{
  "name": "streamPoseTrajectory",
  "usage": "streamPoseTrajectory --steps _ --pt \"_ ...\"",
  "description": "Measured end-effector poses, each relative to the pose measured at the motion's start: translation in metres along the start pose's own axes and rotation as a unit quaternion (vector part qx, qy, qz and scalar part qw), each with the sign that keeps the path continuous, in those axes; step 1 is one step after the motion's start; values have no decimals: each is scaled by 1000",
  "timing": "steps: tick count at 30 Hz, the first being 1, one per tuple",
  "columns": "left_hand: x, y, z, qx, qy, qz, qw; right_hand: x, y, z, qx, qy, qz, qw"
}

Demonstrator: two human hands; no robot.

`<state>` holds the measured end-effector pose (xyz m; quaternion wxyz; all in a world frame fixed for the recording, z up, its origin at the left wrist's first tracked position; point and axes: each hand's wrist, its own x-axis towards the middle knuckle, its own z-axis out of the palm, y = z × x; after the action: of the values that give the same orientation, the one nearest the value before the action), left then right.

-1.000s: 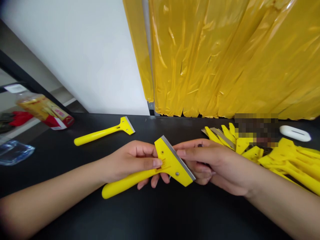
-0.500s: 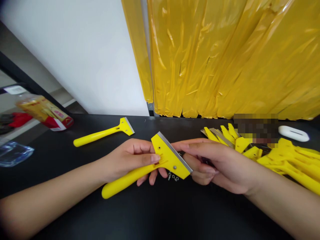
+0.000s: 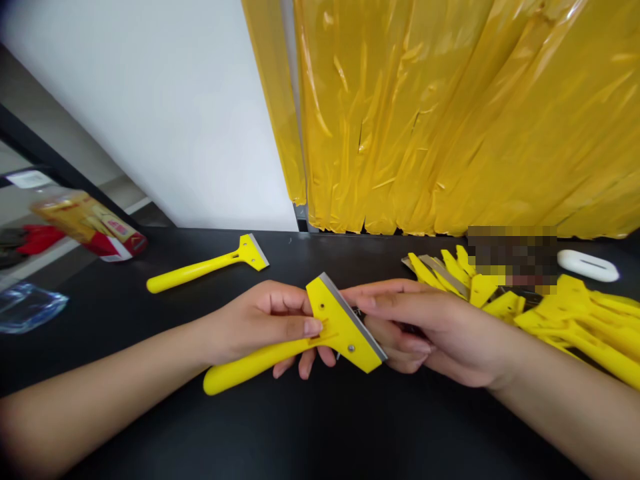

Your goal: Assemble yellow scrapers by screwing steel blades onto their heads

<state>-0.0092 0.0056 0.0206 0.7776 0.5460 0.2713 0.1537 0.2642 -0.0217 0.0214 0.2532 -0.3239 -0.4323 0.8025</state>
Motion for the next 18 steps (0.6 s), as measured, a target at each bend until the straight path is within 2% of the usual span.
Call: streamPoseTrajectory --steps 3,7,13,18 --pt "-1 3 0 35 -12 -13 999 0 0 5 -17 31 21 999" --pt "-2 5 3 87 -12 -19 996 2 0 16 -77 108 28 991" --pt "-2 1 9 83 62 28 994 7 4 19 -128 149 -26 980" --pt "-1 -4 12 95 91 42 990 8 4 16 -161 168 -35 972"
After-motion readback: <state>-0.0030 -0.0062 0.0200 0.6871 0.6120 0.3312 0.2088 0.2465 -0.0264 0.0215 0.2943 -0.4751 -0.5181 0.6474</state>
